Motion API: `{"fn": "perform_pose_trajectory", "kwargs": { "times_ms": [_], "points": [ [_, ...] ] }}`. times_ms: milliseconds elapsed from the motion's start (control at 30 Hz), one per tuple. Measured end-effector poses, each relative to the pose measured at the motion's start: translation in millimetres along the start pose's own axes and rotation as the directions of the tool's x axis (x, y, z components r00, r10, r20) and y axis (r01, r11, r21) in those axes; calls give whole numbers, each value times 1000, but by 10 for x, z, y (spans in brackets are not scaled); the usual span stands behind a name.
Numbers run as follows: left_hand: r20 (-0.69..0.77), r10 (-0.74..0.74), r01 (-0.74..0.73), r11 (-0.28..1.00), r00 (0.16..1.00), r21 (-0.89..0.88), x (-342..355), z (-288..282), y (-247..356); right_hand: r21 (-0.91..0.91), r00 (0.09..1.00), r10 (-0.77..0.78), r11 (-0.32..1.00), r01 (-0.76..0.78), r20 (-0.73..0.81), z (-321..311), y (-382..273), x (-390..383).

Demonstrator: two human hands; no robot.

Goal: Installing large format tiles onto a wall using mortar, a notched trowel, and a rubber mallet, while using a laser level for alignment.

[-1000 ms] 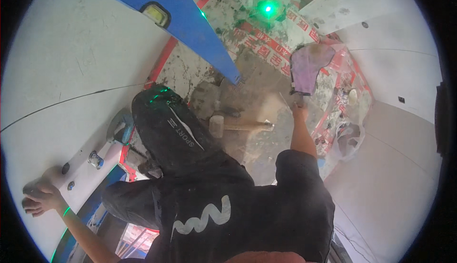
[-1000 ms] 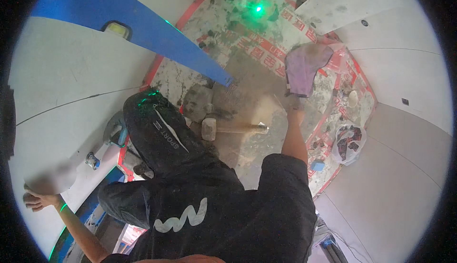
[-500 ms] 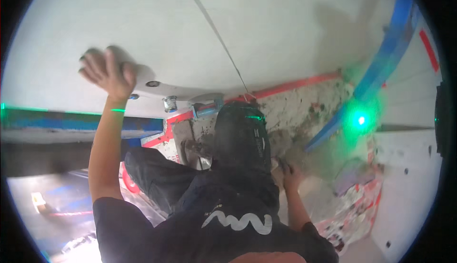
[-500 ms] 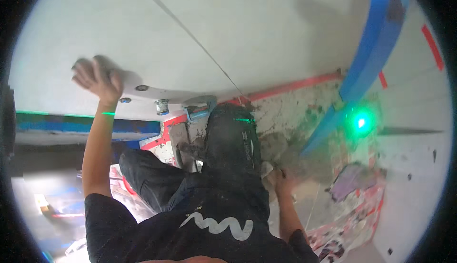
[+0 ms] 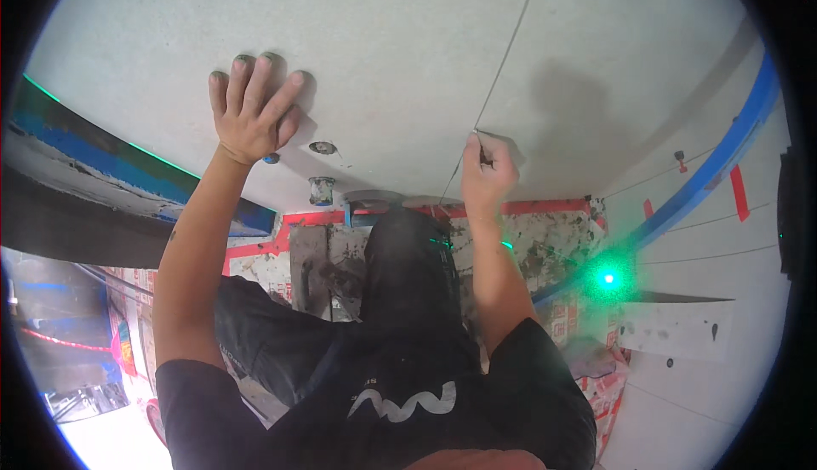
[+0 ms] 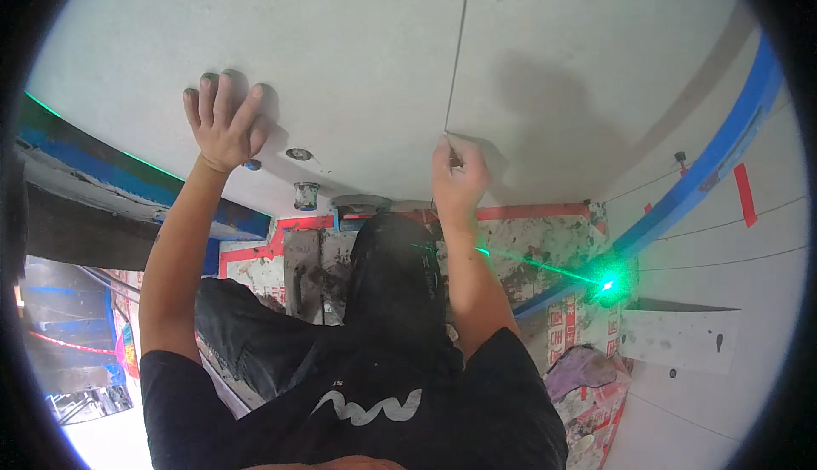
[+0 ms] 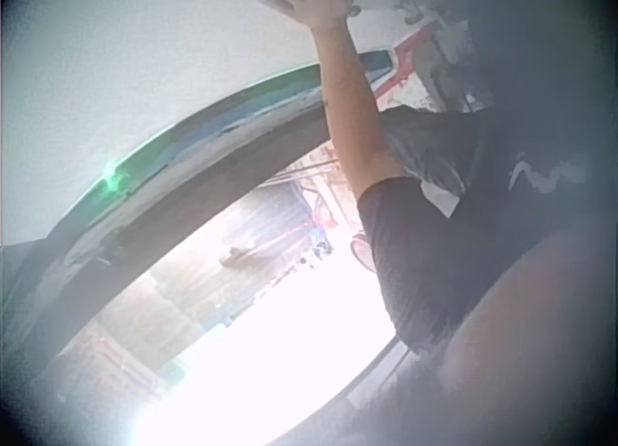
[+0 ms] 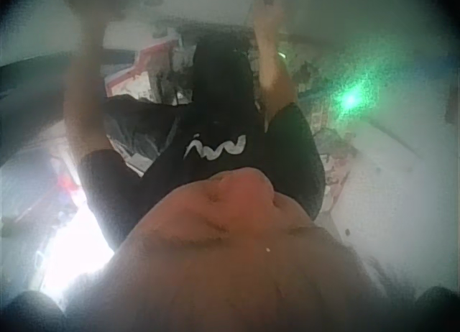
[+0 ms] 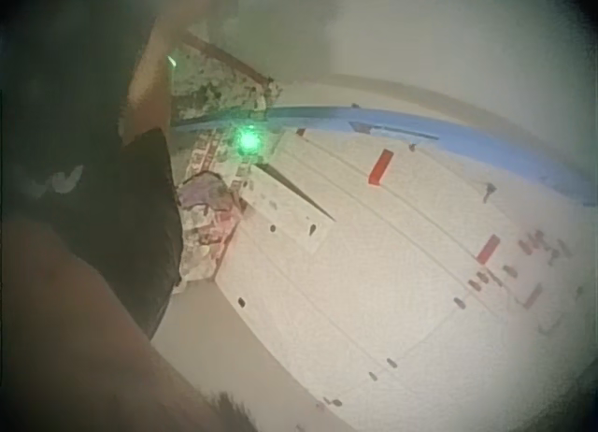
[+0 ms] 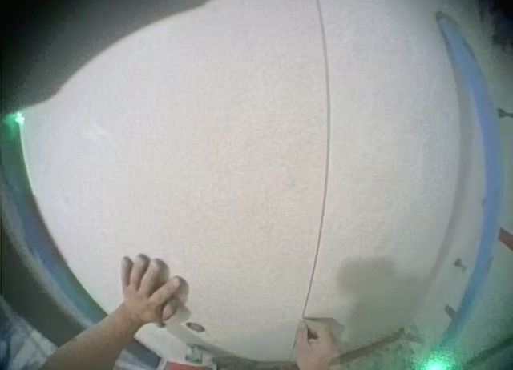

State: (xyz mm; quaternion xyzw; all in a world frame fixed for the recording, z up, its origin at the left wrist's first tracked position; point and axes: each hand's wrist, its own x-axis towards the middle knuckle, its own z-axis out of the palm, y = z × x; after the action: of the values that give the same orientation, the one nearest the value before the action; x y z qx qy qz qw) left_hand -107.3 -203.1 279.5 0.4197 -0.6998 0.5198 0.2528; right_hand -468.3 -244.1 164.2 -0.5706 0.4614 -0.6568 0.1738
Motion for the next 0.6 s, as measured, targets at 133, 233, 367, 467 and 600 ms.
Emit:
{"fn": "perform_pose_trajectory", "kwargs": {
  "times_ms": [133, 233, 367, 467, 600],
  "points": [
    [17, 58, -59, 997, 998, 46, 1, -11, 2, 47, 994, -89, 995, 92, -59, 31, 97, 26],
    [9, 65, -65, 996, 998, 55, -4, -13, -5, 28, 997, -78, 996, 79, -26, -8, 135, 24],
    [0, 65, -64, 997, 998, 46, -14, -1, -18, -83, 959, -281, 957, 277, -38, -7, 95, 99],
    [-42, -19, 19, 1000, 999, 0, -23, 36, 24, -63, 986, 155, 985, -159, -62, -102, 69, 52],
    [-47, -25, 24, 1000, 999, -6, -13, 21, 17, 301, 920, 386, 887, -351, -64, -187, 156, -63]
  ]
}}
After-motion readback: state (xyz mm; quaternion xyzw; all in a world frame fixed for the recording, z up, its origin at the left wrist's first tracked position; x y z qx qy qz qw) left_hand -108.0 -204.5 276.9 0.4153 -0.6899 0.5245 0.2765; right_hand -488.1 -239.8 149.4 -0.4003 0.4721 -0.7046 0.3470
